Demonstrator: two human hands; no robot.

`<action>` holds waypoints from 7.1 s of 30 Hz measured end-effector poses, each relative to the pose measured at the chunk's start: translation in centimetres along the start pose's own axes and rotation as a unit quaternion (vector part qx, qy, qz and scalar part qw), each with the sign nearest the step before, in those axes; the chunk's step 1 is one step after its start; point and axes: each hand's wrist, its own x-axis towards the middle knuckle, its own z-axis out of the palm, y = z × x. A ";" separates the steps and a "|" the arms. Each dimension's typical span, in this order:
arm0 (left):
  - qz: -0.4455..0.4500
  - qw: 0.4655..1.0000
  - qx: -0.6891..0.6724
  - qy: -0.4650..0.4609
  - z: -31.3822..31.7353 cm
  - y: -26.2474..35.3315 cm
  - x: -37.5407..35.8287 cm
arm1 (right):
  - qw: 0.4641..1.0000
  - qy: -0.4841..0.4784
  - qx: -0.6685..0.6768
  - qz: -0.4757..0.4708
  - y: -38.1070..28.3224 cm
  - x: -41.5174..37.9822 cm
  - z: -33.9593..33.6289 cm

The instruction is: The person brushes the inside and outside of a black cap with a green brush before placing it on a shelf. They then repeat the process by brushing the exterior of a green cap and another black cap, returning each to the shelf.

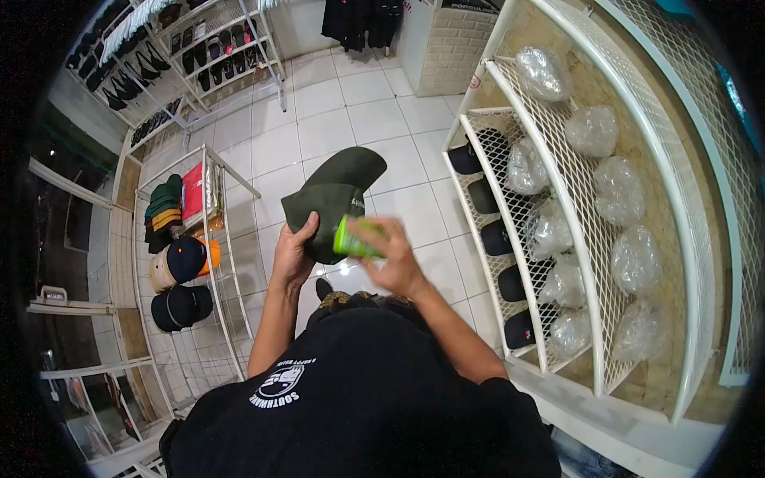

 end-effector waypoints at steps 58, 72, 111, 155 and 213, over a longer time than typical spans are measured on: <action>-0.086 0.974 0.099 -0.186 0.7 -0.6 -1.4 | 0.998 -0.010 -0.053 -0.013 -0.9 6.5 -3.7; -0.090 0.988 0.040 -0.123 -0.3 -1.2 -1.2 | 1.000 -0.008 0.006 -0.004 -1.4 4.7 -3.3; -0.065 0.990 -0.042 -0.119 -1.1 -0.9 -1.0 | 0.989 0.111 0.051 0.081 -0.8 4.4 -4.3; 0.213 0.750 0.614 -0.124 3.3 -2.5 -1.9 | 0.920 0.240 0.161 0.264 1.8 4.3 -1.1; 0.075 0.966 0.219 -0.120 -17.5 13.2 9.4 | 0.973 0.029 -0.223 0.059 0.2 24.4 20.7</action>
